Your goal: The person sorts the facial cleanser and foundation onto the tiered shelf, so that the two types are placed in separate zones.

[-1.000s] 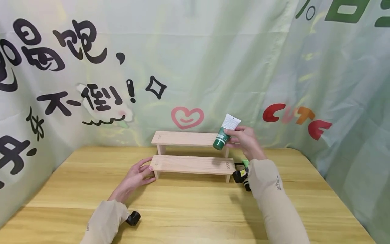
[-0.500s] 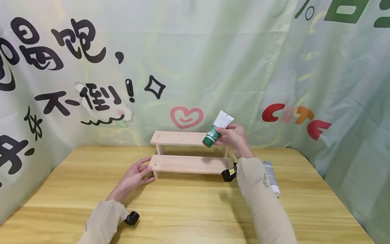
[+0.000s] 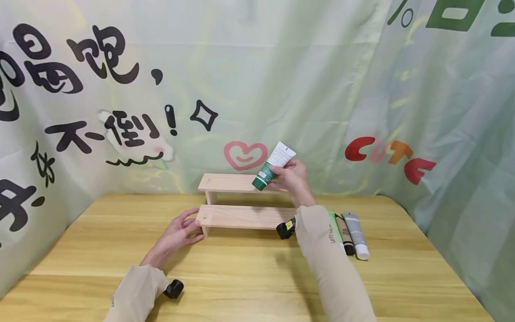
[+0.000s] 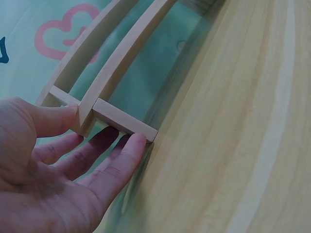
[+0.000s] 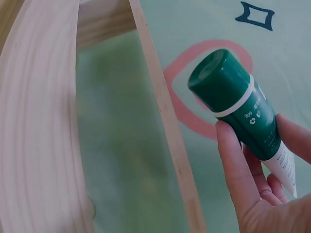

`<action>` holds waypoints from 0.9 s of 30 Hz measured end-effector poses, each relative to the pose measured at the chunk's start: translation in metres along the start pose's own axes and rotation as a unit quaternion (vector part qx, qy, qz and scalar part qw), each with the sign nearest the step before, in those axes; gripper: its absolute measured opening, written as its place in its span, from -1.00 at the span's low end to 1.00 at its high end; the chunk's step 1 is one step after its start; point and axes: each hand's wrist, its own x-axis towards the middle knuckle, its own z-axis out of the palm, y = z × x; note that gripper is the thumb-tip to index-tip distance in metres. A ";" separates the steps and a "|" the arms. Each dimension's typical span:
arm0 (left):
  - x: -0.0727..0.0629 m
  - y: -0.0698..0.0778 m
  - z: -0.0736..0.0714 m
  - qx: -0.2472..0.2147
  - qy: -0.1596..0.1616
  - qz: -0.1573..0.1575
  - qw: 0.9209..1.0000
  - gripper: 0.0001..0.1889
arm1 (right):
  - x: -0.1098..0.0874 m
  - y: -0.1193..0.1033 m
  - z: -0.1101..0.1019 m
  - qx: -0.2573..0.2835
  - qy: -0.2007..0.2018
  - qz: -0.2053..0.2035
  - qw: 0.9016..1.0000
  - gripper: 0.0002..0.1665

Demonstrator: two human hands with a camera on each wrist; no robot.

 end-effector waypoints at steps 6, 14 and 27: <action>-0.001 0.001 -0.002 -0.002 0.002 -0.006 1.000 -0.51 | 0.000 0.000 0.016 0.002 0.006 -0.009 1.000 -0.54; 0.001 0.000 -0.001 -0.002 0.000 -0.006 1.000 -0.50 | 0.000 0.003 0.031 0.009 0.039 -0.037 0.998 -0.51; 0.002 -0.001 0.001 -0.006 0.007 -0.008 1.000 -0.51 | 0.004 0.013 0.070 -0.063 0.063 -0.133 0.987 -0.40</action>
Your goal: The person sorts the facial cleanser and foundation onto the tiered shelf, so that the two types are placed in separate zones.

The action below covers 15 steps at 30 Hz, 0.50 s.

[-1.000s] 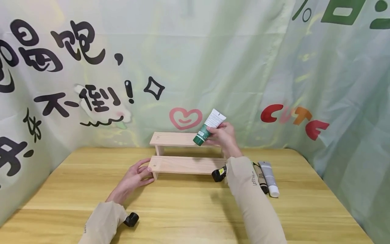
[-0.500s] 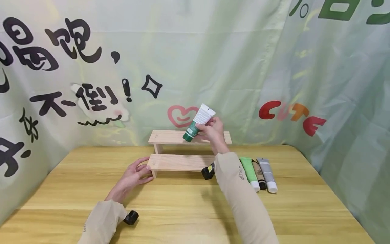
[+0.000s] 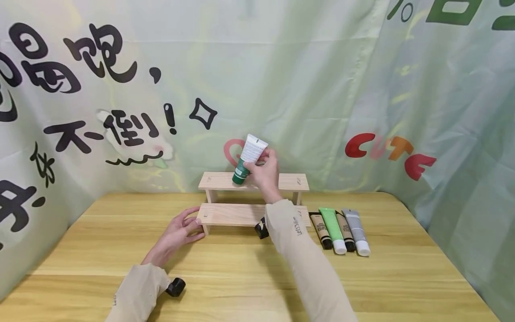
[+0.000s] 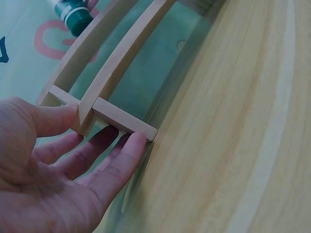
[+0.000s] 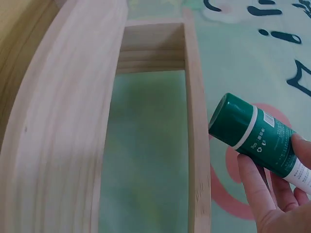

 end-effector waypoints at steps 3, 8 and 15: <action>0.001 0.000 0.001 -0.004 -0.002 0.001 1.000 -0.50 | 0.000 0.000 0.007 -0.022 0.005 -0.033 0.999 -0.41; 0.002 0.000 0.000 -0.008 -0.001 0.002 1.000 -0.51 | 0.000 0.001 0.020 -0.055 0.003 -0.085 0.995 -0.46; 0.001 0.000 -0.002 -0.003 -0.003 0.001 1.000 -0.51 | 0.001 0.000 0.036 -0.083 -0.013 -0.123 0.989 -0.50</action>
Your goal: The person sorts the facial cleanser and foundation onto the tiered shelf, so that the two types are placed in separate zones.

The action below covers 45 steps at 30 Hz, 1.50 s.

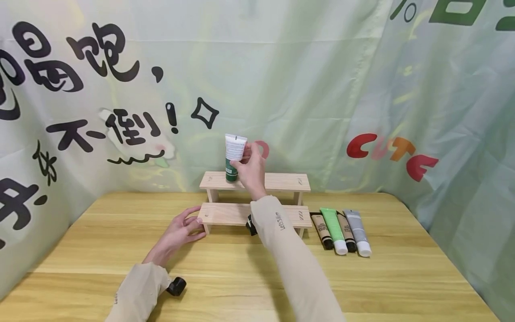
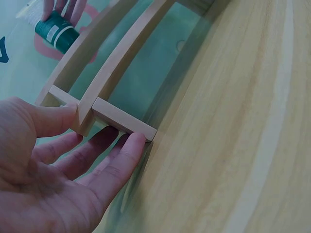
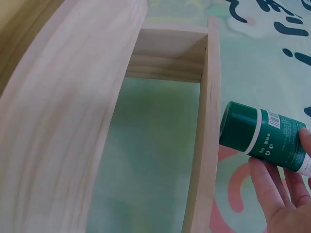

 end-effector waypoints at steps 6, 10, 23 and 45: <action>0.002 0.000 0.000 -0.007 0.003 -0.001 1.000 -0.51 | -0.001 -0.002 0.011 -0.017 -0.025 -0.003 1.000 -0.48; 0.002 0.000 0.001 -0.009 0.001 0.002 1.000 -0.51 | -0.002 -0.003 0.015 -0.023 -0.026 -0.007 0.999 -0.49; 0.001 0.001 0.001 -0.001 0.002 -0.001 1.000 -0.52 | -0.005 -0.002 0.019 -0.047 -0.045 -0.009 0.998 -0.51; -0.001 0.001 0.001 0.003 0.001 -0.001 1.000 -0.51 | 0.003 0.009 -0.039 0.014 -0.101 0.103 0.990 -0.48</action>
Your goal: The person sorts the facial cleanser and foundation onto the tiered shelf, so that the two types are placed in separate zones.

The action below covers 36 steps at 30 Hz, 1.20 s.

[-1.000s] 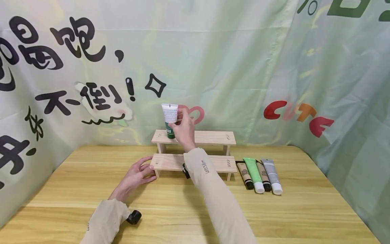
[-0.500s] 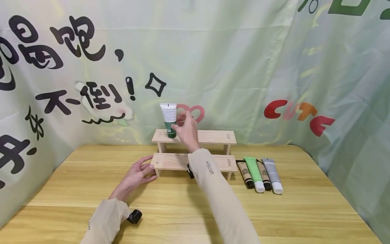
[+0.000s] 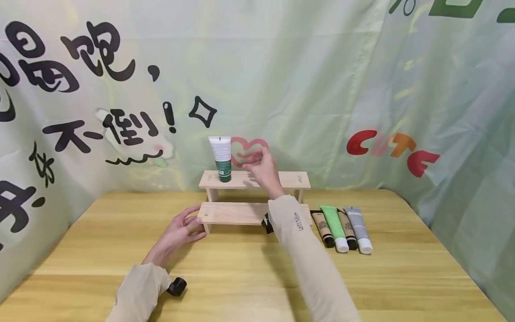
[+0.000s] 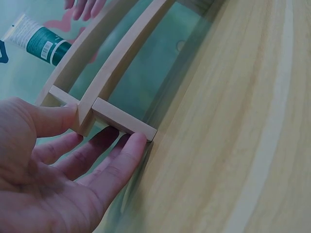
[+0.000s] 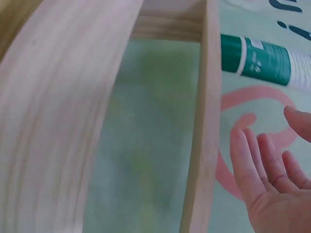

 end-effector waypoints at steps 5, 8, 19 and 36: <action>-0.007 -0.003 -0.002 0.001 0.004 -0.009 1.000 -0.51 | -0.004 0.005 -0.007 0.018 -0.028 0.033 0.999 -0.47; -0.007 0.000 -0.003 0.000 0.004 -0.003 1.000 -0.51 | -0.005 0.005 -0.015 0.013 -0.039 0.035 0.999 -0.47; -0.007 0.002 -0.003 -0.016 0.000 -0.013 1.000 -0.50 | -0.007 0.000 -0.065 0.002 -0.014 0.039 0.999 -0.40; 0.003 0.000 -0.006 -0.015 -0.026 -0.014 0.999 -0.50 | -0.020 0.018 -0.122 0.003 -0.007 0.043 0.999 -0.41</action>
